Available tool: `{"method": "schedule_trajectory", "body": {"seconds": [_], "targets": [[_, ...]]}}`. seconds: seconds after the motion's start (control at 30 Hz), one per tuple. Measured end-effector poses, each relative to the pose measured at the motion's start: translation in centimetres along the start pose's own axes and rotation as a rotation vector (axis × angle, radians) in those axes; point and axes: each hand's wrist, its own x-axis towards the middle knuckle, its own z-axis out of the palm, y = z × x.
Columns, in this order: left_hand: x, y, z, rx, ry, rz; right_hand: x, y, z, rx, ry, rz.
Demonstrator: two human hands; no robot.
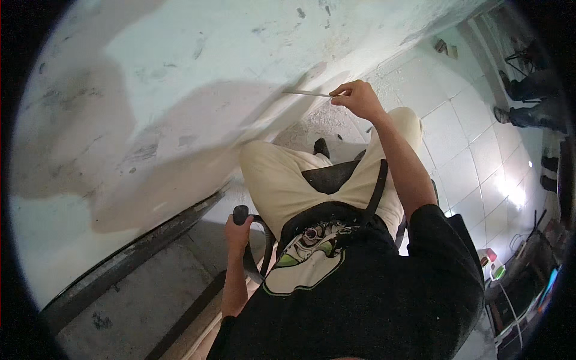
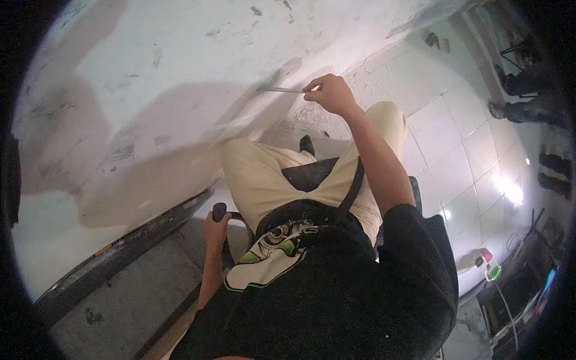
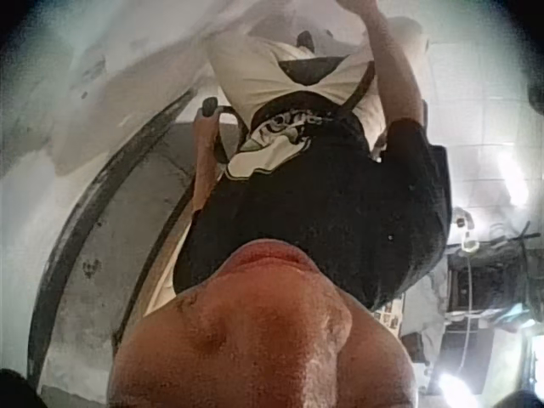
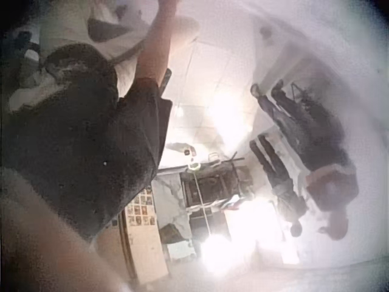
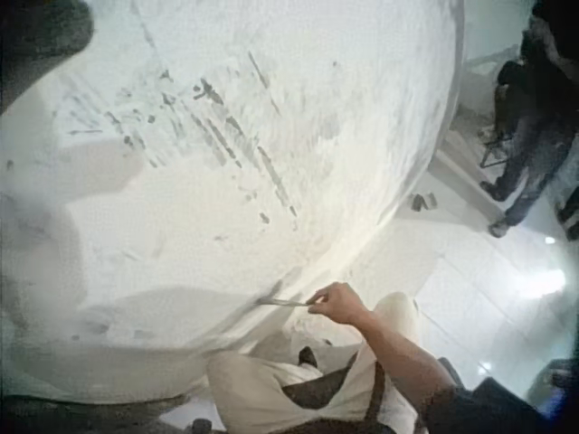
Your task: The person scrapes the wall with a putty knife while sitting in a chair.
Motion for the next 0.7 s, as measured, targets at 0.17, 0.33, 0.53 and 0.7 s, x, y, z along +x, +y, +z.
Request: {"method": "schedule_trajectory", "body": {"seconds": [0.17,0.33,0.53,0.7], "targets": [[-0.8,-0.9,0.1,0.044,0.117,0.066,-0.1,0.2,1.4,-0.047,-0.041,-0.009],[0.0,-0.8,0.4,-0.044,-0.031,-0.057,0.4,1.3,0.5,0.022,-0.001,0.075],[0.6,-1.6,0.0,-0.017,0.039,0.037,0.5,0.3,0.0,0.0,-0.025,0.002],[0.3,-0.3,-0.2,-0.032,0.021,0.005,1.7,0.0,1.2,-0.178,0.023,-0.121]]}}
